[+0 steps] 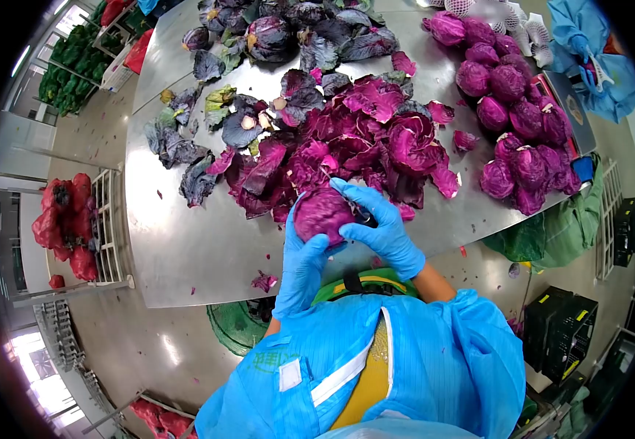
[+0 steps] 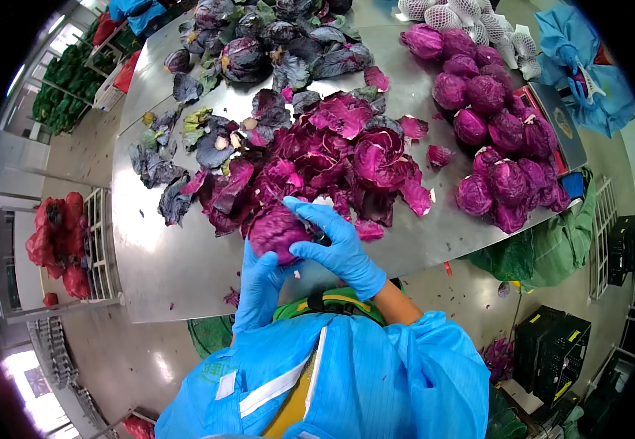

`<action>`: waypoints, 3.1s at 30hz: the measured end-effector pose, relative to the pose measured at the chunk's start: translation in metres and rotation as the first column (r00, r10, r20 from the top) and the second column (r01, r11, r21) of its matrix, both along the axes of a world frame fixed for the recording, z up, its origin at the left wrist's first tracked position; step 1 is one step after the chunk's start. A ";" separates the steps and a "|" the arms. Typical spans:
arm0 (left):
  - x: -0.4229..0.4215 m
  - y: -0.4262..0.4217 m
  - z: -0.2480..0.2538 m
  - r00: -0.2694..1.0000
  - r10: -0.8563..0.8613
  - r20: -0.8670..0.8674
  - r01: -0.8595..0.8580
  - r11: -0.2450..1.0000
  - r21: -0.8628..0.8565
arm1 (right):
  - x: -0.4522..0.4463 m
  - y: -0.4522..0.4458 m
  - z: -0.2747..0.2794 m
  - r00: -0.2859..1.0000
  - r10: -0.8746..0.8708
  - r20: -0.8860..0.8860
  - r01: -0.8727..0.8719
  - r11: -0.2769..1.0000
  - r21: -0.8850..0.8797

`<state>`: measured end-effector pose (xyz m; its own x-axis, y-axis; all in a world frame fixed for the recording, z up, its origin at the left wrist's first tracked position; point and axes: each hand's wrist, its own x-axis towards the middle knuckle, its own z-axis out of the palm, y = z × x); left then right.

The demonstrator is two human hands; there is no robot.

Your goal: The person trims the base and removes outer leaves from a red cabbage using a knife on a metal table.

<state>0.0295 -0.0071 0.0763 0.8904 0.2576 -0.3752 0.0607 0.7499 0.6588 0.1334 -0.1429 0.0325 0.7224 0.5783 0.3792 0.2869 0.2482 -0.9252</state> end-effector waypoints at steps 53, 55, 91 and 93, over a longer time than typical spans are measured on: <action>-0.028 0.017 -0.082 0.993 0.059 0.106 -0.109 0.820 0.562 | -0.024 0.009 -0.017 0.969 0.002 0.248 0.092 0.925 -0.369; -0.026 0.014 -0.068 0.987 0.079 0.141 -0.145 0.815 0.561 | -0.027 0.005 -0.014 0.944 -0.001 0.330 0.146 0.898 -0.416; -0.012 0.001 -0.015 0.994 0.011 0.112 -0.111 -0.078 0.991 | -0.018 -0.007 0.010 0.760 -0.199 -0.619 0.076 0.973 -0.219; -0.008 -0.002 -0.010 0.981 -0.008 0.195 -0.194 -0.115 0.974 | -0.008 -0.016 0.009 0.480 0.164 -0.862 -0.218 0.974 0.064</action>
